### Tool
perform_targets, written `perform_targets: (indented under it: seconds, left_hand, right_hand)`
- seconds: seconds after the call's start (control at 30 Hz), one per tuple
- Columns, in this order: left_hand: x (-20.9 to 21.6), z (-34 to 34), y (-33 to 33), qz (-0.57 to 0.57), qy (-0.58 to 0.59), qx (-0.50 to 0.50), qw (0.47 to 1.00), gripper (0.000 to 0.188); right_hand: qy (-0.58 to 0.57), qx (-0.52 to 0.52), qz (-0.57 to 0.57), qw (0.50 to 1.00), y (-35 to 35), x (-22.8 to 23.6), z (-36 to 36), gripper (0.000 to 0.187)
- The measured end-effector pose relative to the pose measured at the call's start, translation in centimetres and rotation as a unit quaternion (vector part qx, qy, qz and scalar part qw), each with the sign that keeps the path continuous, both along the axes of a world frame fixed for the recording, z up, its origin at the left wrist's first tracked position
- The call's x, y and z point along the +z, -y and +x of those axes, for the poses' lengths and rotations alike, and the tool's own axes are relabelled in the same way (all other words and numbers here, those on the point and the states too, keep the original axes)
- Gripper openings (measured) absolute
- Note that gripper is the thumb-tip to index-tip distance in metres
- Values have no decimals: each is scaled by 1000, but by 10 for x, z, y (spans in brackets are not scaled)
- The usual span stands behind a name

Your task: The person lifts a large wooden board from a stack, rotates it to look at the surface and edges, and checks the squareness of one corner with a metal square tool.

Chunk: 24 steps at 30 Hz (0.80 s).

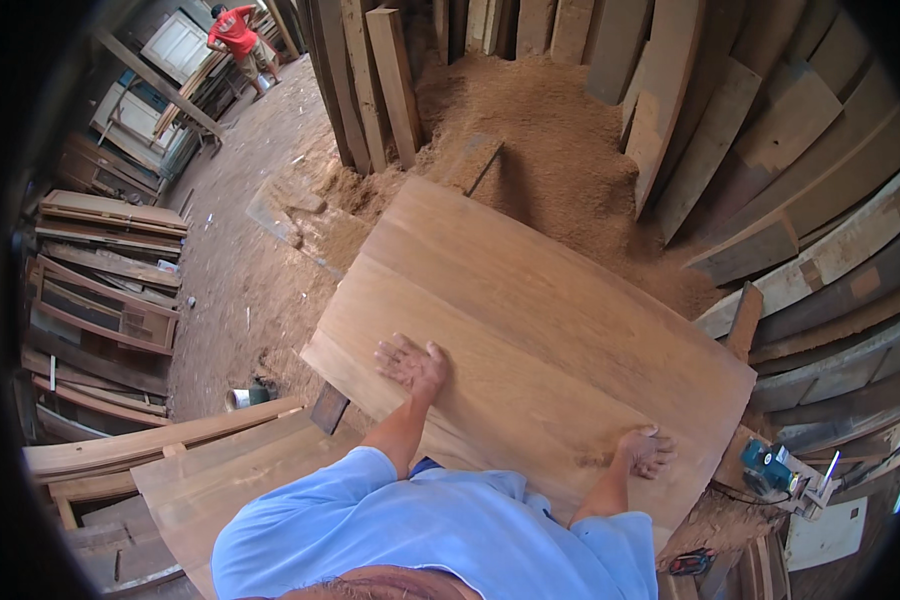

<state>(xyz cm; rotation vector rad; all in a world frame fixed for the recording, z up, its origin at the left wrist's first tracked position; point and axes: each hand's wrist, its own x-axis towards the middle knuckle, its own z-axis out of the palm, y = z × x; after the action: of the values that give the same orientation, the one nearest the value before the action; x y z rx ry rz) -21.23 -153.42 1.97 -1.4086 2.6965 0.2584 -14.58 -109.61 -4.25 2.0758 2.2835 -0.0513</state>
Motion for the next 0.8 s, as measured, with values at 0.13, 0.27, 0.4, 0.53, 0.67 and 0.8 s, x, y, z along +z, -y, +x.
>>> perform_targets:
  seconds: [0.13, 0.27, 0.4, 0.53, 0.67, 0.8]
  left_hand:
    - [0, 0, 0, -17, -21, -1, 1000, 92]
    - [2, 1, -1, -4, -28, -2, 1000, 91]
    - [4, 2, 0, 12, -27, -6, 1000, 92]
    - [3, 2, -1, 9, -32, -7, 999, 92]
    - [-1, 1, -1, 0, -29, -6, 1000, 92]
    - [-5, 1, 0, -10, -30, -7, 999, 92]
  right_hand:
    - [5, 5, -1, 1000, -3, -6, 1, 69]
    - [2, 5, -3, 1000, -4, -5, 1, 71]
    - [4, 5, -11, 1000, 0, 1, 0, 71]
    - [1, 3, -17, 1000, 3, 7, -2, 71]
    - [8, 5, -20, 1000, 3, 10, -2, 70]
    - [11, 6, -19, 1000, 3, 10, -2, 71]
